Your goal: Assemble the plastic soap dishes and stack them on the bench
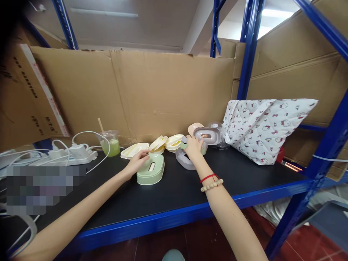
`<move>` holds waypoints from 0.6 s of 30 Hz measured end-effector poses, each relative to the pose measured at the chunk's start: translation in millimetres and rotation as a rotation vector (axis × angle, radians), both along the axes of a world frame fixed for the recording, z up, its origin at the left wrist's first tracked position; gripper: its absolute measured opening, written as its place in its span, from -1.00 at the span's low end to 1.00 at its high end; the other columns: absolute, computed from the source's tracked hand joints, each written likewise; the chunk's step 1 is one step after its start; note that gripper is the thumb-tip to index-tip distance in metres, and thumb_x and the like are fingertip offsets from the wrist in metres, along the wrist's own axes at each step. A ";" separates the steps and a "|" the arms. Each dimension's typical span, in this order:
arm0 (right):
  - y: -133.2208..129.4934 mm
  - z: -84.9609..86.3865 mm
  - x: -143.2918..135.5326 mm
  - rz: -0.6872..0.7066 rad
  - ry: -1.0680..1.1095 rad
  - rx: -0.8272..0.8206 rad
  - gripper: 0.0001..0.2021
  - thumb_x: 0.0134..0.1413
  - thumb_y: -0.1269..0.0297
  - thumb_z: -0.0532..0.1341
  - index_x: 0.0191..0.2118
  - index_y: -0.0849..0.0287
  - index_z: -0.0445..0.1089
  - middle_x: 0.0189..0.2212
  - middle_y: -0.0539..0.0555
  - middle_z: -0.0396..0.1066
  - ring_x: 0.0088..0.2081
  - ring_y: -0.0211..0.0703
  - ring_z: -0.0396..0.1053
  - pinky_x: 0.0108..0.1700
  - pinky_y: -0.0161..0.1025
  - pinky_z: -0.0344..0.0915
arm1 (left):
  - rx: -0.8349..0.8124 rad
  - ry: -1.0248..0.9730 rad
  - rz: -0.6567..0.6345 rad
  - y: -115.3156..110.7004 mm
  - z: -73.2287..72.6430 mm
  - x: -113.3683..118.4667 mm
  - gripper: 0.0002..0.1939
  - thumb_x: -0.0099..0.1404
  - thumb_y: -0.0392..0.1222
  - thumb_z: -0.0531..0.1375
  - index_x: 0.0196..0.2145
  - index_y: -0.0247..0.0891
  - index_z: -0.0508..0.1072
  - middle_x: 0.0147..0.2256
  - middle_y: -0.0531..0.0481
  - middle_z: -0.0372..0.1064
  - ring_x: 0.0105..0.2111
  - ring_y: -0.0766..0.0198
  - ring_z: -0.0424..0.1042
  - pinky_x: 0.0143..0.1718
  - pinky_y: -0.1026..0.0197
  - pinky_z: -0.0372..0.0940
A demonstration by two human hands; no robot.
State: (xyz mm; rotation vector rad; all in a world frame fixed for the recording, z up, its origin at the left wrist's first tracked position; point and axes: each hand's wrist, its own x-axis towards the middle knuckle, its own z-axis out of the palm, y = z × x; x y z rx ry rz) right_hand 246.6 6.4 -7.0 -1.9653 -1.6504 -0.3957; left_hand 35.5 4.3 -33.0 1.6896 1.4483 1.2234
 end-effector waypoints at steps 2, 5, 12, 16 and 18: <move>1.2 -0.9 1.2 0.026 0.022 0.009 -0.56 -0.29 0.52 0.25 -0.15 0.13 0.38 -0.14 0.15 0.44 -0.08 0.07 0.33 -0.01 0.04 0.07 | 0.043 0.028 -0.017 0.4 1.4 0.2 -0.78 -0.03 -0.31 0.08 -0.38 -0.22 0.42 -0.36 -0.01 0.42 -0.21 0.13 0.40 -0.03 0.05 0.21; 1.3 4.2 1.6 0.054 0.112 0.115 -0.63 -0.20 0.37 0.27 -0.14 0.15 0.38 -0.14 0.16 0.42 -0.08 0.06 0.32 0.02 0.02 0.05 | 0.153 0.092 -0.047 0.6 3.5 -0.9 -0.81 -0.04 -0.30 0.07 -0.42 -0.20 0.42 -0.28 -0.03 0.42 -0.11 0.11 0.35 0.04 0.04 0.15; 5.9 27.3 45.7 -0.132 0.560 0.665 -0.73 -0.05 0.32 0.10 -0.17 0.15 0.36 -0.08 0.17 0.30 0.04 0.02 0.20 0.10 0.03 -0.02 | 0.232 0.268 -0.016 1.8 -1.6 -2.6 -0.80 0.02 -0.23 0.05 -0.38 -0.19 0.42 -0.24 -0.08 0.44 -0.16 0.08 0.39 -0.06 0.02 0.25; 14.0 21.2 98.7 -0.279 0.888 0.619 -0.65 -0.04 0.32 0.07 -0.06 0.16 0.28 0.00 0.25 0.24 0.12 0.15 0.08 0.10 0.15 0.01 | 0.155 0.248 -0.010 -2.2 -3.2 4.7 -0.80 0.00 -0.25 0.07 -0.38 -0.19 0.42 -0.19 -0.09 0.45 -0.09 0.04 0.38 0.01 0.01 0.20; 20.1 12.4 121.1 -0.250 0.916 0.586 -0.65 -0.03 0.31 0.07 -0.07 0.21 0.27 -0.03 0.31 0.26 0.12 0.20 0.08 0.07 0.20 0.05 | 0.113 0.221 -0.023 -4.9 -3.5 8.8 -0.80 0.01 -0.25 0.08 -0.37 -0.18 0.43 -0.16 -0.06 0.45 -0.05 0.05 0.37 0.05 0.02 0.16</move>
